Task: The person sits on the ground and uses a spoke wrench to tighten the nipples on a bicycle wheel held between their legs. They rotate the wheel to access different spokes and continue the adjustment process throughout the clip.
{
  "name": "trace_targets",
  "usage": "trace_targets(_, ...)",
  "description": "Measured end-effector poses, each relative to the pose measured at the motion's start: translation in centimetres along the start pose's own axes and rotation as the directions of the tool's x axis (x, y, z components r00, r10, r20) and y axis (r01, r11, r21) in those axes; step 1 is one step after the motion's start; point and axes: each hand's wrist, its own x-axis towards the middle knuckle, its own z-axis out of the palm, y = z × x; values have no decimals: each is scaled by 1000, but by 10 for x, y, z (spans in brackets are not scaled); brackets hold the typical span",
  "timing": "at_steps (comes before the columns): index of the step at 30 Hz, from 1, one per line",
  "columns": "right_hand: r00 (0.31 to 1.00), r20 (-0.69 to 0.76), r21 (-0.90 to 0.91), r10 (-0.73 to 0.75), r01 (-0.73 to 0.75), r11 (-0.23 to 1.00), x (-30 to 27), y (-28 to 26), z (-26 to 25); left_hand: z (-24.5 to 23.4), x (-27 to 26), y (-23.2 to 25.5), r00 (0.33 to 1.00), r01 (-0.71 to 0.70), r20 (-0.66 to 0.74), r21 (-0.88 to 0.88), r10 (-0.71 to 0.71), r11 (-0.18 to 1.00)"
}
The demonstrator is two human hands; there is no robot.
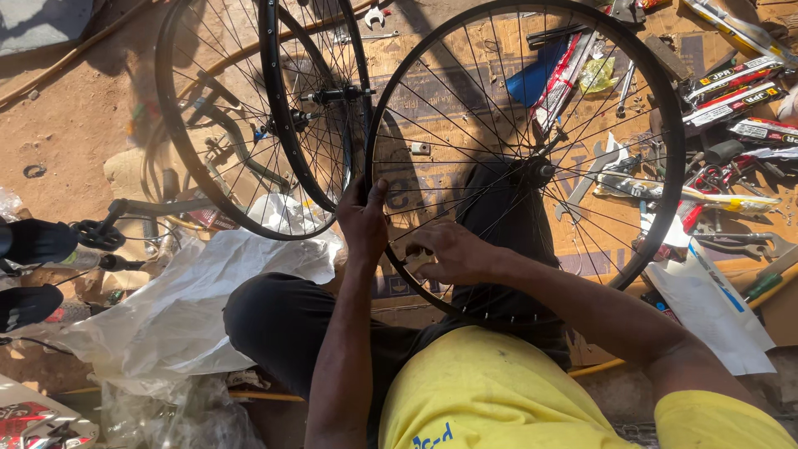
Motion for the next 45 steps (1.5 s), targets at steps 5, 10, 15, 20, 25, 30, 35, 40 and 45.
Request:
trace_targets(5,906,-138,-317,-400,342,885,-12,17,13,-1,0,-5,1000,-8,-9,-22,8,1000)
trace_targets(10,1000,-5,-501,11,-12,866,4,14,35,5,-6,-9,1000,18,-14,-91,-20,996)
trace_targets(15,913,288,-358,287,-176,917,19,-4,12,4,-6,-5,1000,6,-10,-58,-6,998)
trace_targets(20,992,123,-111,30,-16,994,5,4,1,0,-3,-2,1000,12,-18,-100,-14,995)
trace_targets(25,975,-220,-285,-19,-46,958,-5,4,38,0,-4,0,999,36,-24,-31,-37,999)
trace_targets(30,933,-273,-308,-236,147,940,-15,3,42,0,-7,-3,999,51,-19,11,-50,999)
trace_targets(35,883,-236,-394,-406,295,871,-24,-1,16,2,-6,-5,999,-28,-31,7,28,1000)
trace_targets(40,987,-69,-265,-142,120,957,-6,13,10,5,-3,-11,999,16,-29,-134,-20,991)
trace_targets(45,1000,-14,-606,1,-10,796,2,8,38,9,-11,-21,998,-2,-65,-187,-10,982)
